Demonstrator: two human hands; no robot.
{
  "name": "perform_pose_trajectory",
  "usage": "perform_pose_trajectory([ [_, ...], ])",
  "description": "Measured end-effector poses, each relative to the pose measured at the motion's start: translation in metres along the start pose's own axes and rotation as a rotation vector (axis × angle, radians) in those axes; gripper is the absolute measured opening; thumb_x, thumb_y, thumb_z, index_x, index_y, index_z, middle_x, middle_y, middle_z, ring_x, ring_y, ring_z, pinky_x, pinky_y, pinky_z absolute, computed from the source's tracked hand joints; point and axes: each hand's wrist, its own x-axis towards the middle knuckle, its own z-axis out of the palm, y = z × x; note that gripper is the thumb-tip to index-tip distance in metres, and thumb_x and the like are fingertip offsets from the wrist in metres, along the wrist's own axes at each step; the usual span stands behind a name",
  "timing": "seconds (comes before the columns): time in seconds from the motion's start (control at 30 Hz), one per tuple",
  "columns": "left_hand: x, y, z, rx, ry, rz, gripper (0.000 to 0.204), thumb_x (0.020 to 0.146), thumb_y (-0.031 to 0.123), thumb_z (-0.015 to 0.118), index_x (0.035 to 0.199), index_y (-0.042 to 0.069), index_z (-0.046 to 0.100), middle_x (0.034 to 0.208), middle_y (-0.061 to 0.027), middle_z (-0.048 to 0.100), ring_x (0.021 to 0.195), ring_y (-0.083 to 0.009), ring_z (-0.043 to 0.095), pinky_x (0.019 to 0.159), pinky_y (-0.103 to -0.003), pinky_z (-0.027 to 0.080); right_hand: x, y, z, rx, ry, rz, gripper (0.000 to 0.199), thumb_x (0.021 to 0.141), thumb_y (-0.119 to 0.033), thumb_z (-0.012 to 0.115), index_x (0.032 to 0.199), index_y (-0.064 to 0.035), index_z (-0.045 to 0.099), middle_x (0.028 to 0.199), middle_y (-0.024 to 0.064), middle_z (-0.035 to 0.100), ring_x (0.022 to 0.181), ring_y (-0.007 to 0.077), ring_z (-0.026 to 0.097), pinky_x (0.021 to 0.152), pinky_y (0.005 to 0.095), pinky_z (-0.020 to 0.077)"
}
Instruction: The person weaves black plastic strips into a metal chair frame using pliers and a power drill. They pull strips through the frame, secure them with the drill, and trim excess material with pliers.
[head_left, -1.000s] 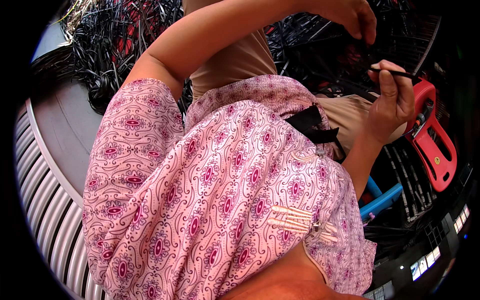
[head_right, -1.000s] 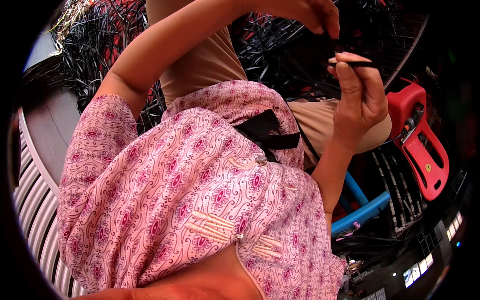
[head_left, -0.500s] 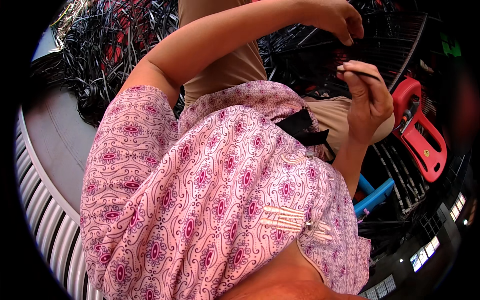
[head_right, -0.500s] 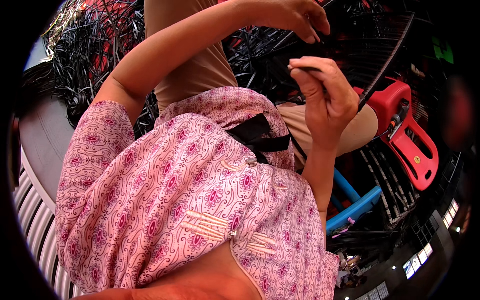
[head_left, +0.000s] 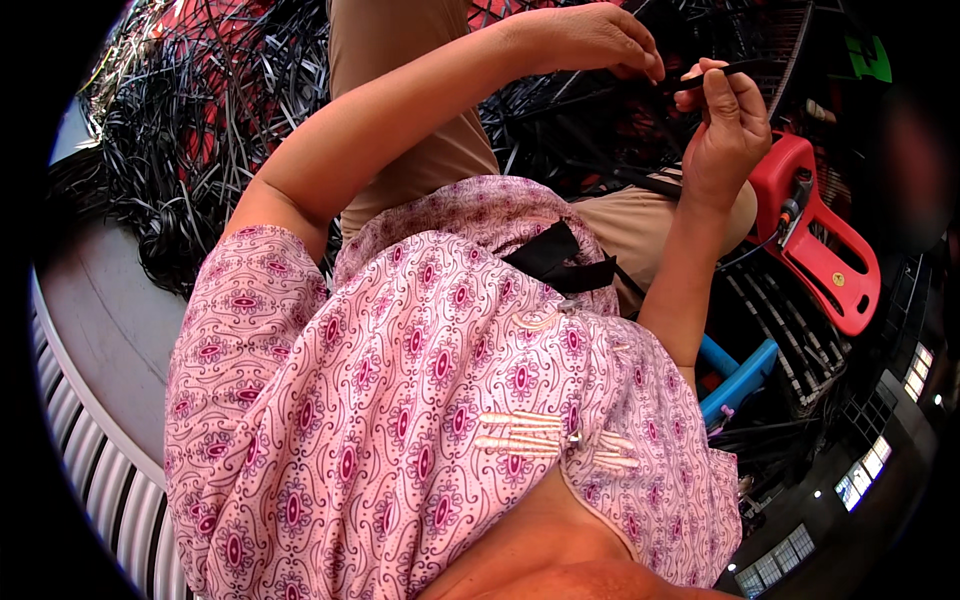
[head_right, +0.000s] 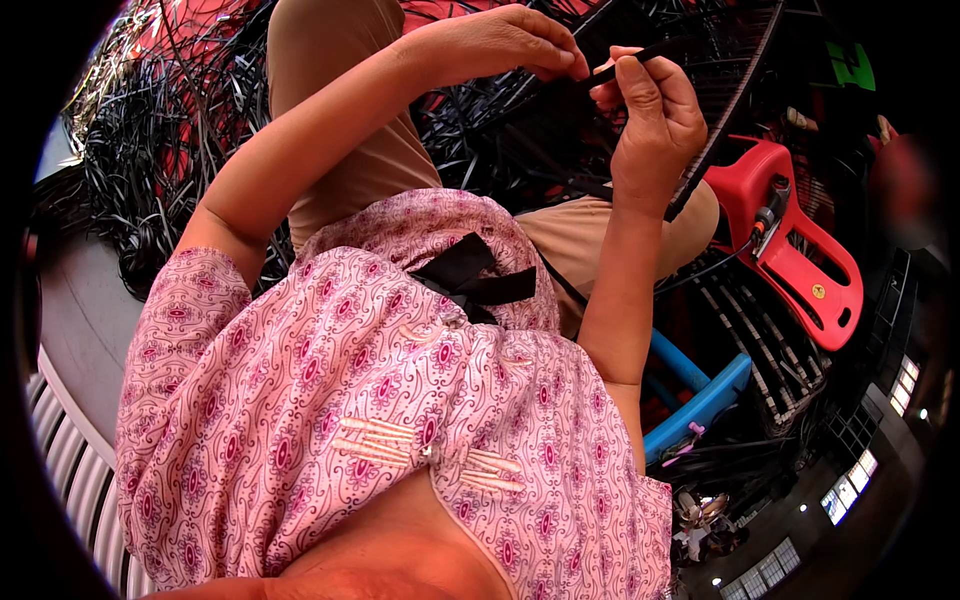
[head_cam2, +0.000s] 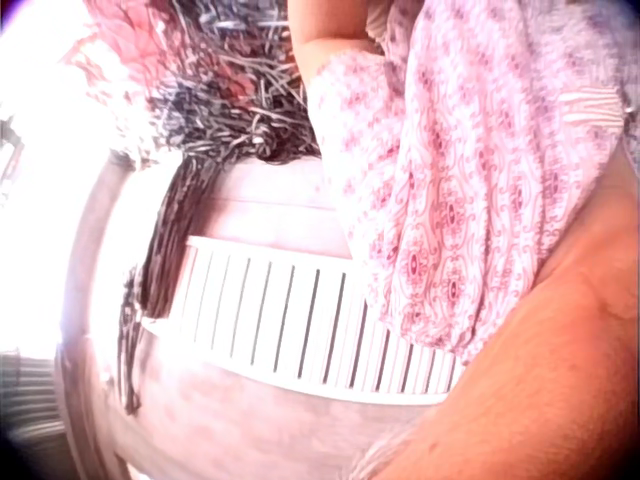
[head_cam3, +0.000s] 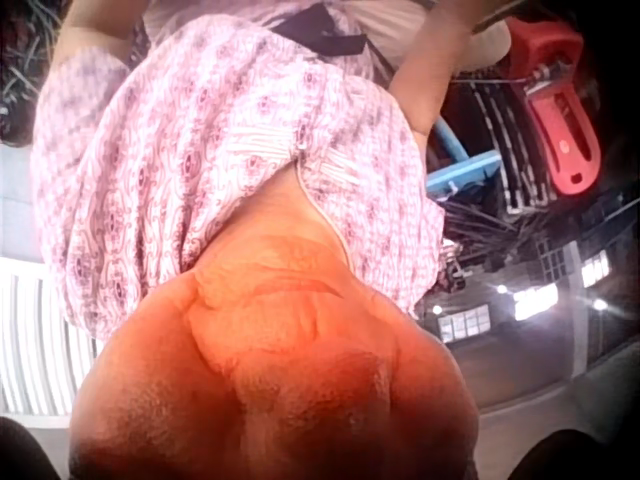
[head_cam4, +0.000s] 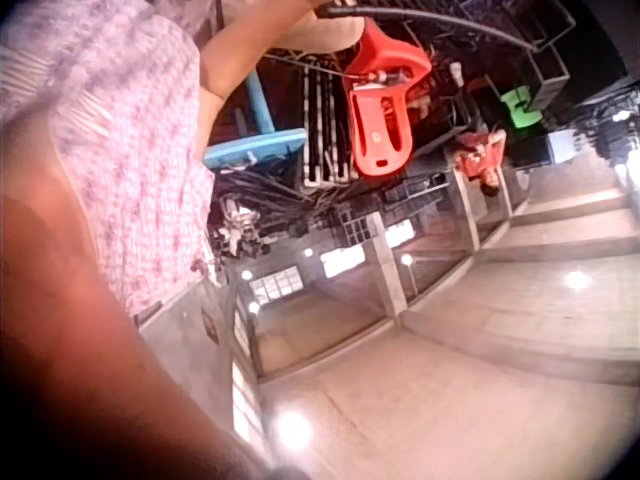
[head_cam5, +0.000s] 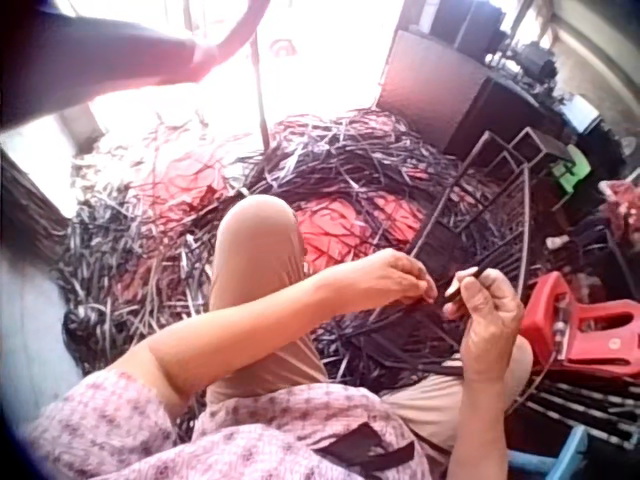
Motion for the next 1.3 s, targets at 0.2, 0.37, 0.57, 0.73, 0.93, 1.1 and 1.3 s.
perform_pose_trajectory([
  [0.2,-0.004,0.002,0.002,0.138,0.081,0.026,0.024,0.097,0.014,0.058,0.105,-0.003,0.072,0.093,-0.005,0.07,0.085,-0.0132,0.061,0.079,-0.027,0.05,-0.006,0.0,-0.001,0.023,-0.005,-0.021,0.016,0.095,-0.014,0.068,0.097,0.0022,0.07,0.081,0.0051,0.069,0.063,0.0103,0.063,0.06,0.0226,0.0515],
  [0.37,-0.008,-0.004,0.003,-0.008,0.06,0.02,0.022,0.093,0.007,0.058,0.106,-0.003,0.071,0.097,-0.0059,0.071,0.091,-0.0134,0.062,0.082,-0.027,0.049,-0.003,-0.003,0.008,0.019,-0.018,-0.009,0.017,0.095,-0.015,0.068,0.097,0.0022,0.071,0.079,0.0051,0.068,0.063,0.0103,0.063,0.06,0.0227,0.0515],
  [0.57,-0.018,0.003,-0.003,0.048,0.024,0.066,0.027,0.088,0.0,0.055,0.111,-0.004,0.07,0.102,-0.0072,0.071,0.096,-0.0142,0.063,0.084,-0.026,0.049,0.0,0.003,0.008,0.073,-0.007,-0.005,0.017,0.095,-0.014,0.069,0.095,0.0028,0.07,0.08,0.0056,0.069,0.063,0.011,0.064,0.059,0.0225,0.0511],
  [0.73,-0.02,0.015,-0.007,0.004,0.049,-0.057,0.034,0.086,-0.003,0.053,0.116,-0.004,0.068,0.104,-0.0091,0.071,0.098,-0.0143,0.064,0.085,-0.025,0.049,-0.022,-0.01,-0.003,0.035,-0.15,0.001,0.014,0.094,-0.01,0.068,0.095,0.0041,0.069,0.086,0.0086,0.07,0.068,0.0127,0.066,0.062,0.0231,0.0535],
  [0.93,-0.01,0.015,-0.01,0.197,0.026,-0.022,0.035,0.081,-0.006,0.054,0.112,-0.002,0.07,0.102,-0.0081,0.071,0.097,-0.0158,0.064,0.085,-0.027,0.05,-0.064,-0.019,-0.025,0.176,-0.317,0.052,0.011,0.092,-0.003,0.066,0.092,0.0076,0.065,0.093,0.0166,0.067,0.074,0.0159,0.064,0.066,0.0259,0.0557],
  [1.1,-0.02,0.024,-0.001,0.532,0.118,-0.132,0.035,0.077,0.0,0.064,0.111,0.001,0.07,0.096,-0.0115,0.072,0.091,-0.02,0.066,0.08,-0.032,0.053,-0.089,-0.026,-0.037,0.155,-0.425,0.089,0.009,0.089,0.0,0.068,0.092,0.0082,0.065,0.091,0.0162,0.066,0.074,0.0154,0.064,0.066,0.0246,0.0552],
  [1.3,-0.034,-0.003,-0.008,0.663,0.084,0.019,0.037,0.071,0.006,0.077,0.106,0.0,0.068,0.091,-0.0145,0.071,0.085,-0.0244,0.068,0.077,-0.04,0.053,-0.105,-0.032,-0.027,0.158,-0.449,0.094,0.006,0.088,0.004,0.068,0.092,0.008,0.065,0.091,0.0168,0.067,0.074,0.0143,0.064,0.066,0.0236,0.0553],
])
